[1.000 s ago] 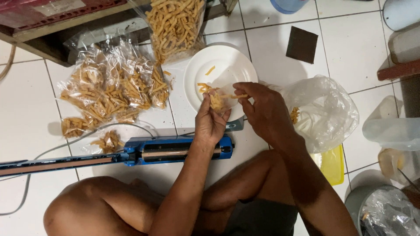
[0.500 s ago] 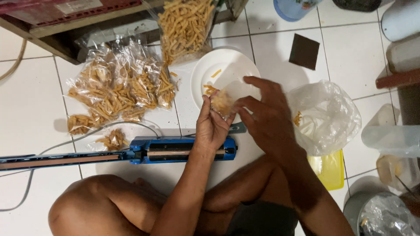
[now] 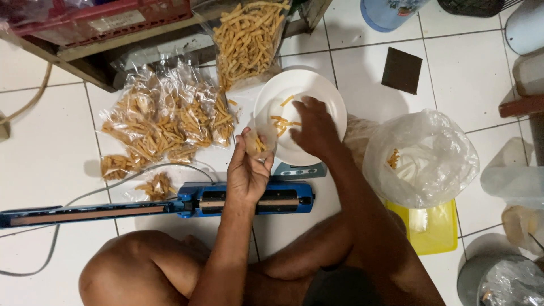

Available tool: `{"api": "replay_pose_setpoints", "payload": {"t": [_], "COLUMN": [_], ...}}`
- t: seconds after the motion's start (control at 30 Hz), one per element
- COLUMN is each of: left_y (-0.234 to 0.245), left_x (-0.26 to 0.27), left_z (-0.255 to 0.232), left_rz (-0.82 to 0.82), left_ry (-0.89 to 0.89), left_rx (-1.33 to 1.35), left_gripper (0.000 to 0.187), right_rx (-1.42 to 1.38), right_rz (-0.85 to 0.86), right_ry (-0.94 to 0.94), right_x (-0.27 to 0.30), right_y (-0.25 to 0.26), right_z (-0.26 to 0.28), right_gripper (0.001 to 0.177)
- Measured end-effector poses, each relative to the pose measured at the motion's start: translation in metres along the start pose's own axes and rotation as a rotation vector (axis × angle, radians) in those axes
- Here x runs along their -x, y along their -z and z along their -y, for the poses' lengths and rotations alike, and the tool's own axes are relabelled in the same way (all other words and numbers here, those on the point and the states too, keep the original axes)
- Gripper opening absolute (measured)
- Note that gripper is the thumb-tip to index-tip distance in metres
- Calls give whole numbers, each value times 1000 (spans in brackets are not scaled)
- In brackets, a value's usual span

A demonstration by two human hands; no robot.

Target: Packing small snacks into plastic bags and sealing them using a manual heat sealer while sitting on the floor.

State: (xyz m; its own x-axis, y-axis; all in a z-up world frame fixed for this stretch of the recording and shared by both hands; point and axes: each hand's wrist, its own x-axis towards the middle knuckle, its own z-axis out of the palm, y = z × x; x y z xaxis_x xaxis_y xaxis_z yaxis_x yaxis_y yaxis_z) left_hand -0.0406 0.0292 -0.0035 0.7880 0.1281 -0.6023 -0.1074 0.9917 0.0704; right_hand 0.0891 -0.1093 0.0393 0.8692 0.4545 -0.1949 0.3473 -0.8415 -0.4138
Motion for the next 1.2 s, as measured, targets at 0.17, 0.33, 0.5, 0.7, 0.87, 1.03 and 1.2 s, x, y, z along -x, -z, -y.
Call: {"api": "replay_pose_setpoints", "payload": {"t": [0.17, 0.33, 0.5, 0.7, 0.87, 1.03, 1.2], "left_y": [13, 16, 10, 13, -9, -4, -9], "left_x": [-3, -7, -5, -12, -6, -13, -15], "left_z": [-4, 2, 6, 10, 12, 23, 43], "left_rz": [-47, -16, -40, -72, -45, -20, 9], "left_ry": [-23, -10, -20, -53, -133, -162, -182], "left_rx": [20, 45, 38, 6, -54, -120, -147], "left_gripper": [36, 35, 30, 24, 21, 21, 22], "right_rx": [262, 366, 191, 225, -520, -208, 280], "right_rz": [-192, -225, -281, -256, -223, -31, 46], "right_ry": [359, 368, 427, 254, -95, 14, 141], "right_x": [-11, 5, 2, 12, 51, 71, 56], "right_y": [-44, -50, -71, -66, 50, 105, 99], "right_z": [-8, -20, -32, -33, 37, 54, 42], "right_gripper": [62, 38, 17, 16, 11, 11, 7]}}
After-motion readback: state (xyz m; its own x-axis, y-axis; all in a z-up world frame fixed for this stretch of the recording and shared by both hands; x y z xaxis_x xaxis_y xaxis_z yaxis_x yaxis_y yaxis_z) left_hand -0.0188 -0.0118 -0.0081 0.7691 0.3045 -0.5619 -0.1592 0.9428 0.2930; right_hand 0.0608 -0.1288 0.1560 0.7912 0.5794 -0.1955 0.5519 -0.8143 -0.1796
